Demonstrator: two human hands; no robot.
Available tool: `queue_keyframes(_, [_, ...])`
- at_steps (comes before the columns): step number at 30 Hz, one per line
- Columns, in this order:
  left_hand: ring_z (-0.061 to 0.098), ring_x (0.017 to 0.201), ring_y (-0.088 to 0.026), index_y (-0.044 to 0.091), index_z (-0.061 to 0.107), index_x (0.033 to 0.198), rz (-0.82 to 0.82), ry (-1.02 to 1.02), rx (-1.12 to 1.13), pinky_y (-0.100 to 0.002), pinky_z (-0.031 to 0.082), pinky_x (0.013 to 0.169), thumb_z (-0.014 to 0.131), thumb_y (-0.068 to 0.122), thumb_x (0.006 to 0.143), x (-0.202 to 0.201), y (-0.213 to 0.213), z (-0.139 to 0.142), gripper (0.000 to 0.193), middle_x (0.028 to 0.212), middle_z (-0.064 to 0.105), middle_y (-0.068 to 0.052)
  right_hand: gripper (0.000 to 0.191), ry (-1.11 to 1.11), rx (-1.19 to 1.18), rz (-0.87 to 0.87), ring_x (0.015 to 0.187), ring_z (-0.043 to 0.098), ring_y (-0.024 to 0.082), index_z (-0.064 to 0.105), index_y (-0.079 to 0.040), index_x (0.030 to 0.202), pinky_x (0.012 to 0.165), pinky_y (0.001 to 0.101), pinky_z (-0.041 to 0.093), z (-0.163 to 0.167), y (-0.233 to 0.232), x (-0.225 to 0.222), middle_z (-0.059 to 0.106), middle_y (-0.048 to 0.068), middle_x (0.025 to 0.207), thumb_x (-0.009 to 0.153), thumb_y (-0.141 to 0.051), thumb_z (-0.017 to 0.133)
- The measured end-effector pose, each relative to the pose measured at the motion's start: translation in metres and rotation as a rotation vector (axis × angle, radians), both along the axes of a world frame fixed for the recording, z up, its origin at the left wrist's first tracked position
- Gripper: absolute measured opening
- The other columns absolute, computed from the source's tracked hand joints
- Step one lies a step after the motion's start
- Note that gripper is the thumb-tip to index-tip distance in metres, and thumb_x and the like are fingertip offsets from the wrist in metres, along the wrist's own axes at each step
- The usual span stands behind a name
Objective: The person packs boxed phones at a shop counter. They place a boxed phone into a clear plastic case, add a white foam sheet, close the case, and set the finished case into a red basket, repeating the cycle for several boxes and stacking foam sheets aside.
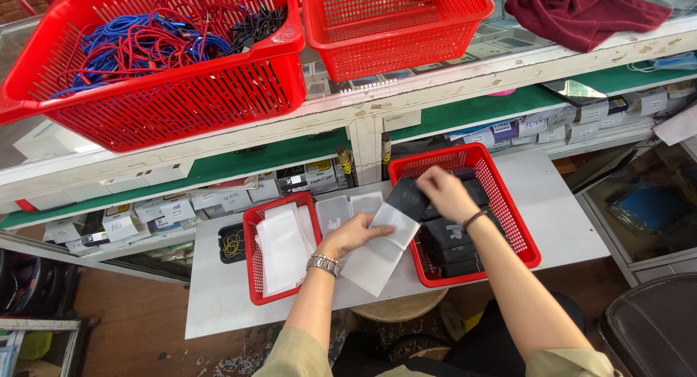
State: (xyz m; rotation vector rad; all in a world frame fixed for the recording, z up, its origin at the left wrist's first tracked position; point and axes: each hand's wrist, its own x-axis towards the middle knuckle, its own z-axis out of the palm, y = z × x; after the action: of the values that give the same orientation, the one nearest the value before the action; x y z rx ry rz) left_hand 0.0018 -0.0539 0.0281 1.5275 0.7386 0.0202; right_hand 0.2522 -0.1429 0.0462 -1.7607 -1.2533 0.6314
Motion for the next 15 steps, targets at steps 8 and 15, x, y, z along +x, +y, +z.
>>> queue_keyframes(8, [0.075,0.089,-0.014,0.002,0.076,0.114,-0.055,0.059,0.08,-0.029,0.057,0.081,0.077,0.045,0.084,-0.008,0.012,-0.022,0.052,0.102,0.079,-0.009,0.039,0.362,-0.087,0.027,0.103,0.067,0.013,0.057,-0.007,0.133,0.09,0.028,0.054,-0.006,-0.034,0.033,0.073,0.007,0.112,0.094,-0.004,0.061])
queue_keyframes(15, [0.078,0.083,-0.024,0.004,0.073,0.111,0.636,0.165,0.564,-0.037,0.06,0.077,0.071,0.034,0.088,-0.118,0.052,-0.055,0.038,0.098,0.079,-0.013,0.045,0.11,-0.242,-0.295,0.1,0.067,0.027,0.058,-0.015,0.139,0.093,0.0361,0.053,-0.07,-0.096,0.066,0.068,0.018,0.118,0.096,-0.004,0.053])
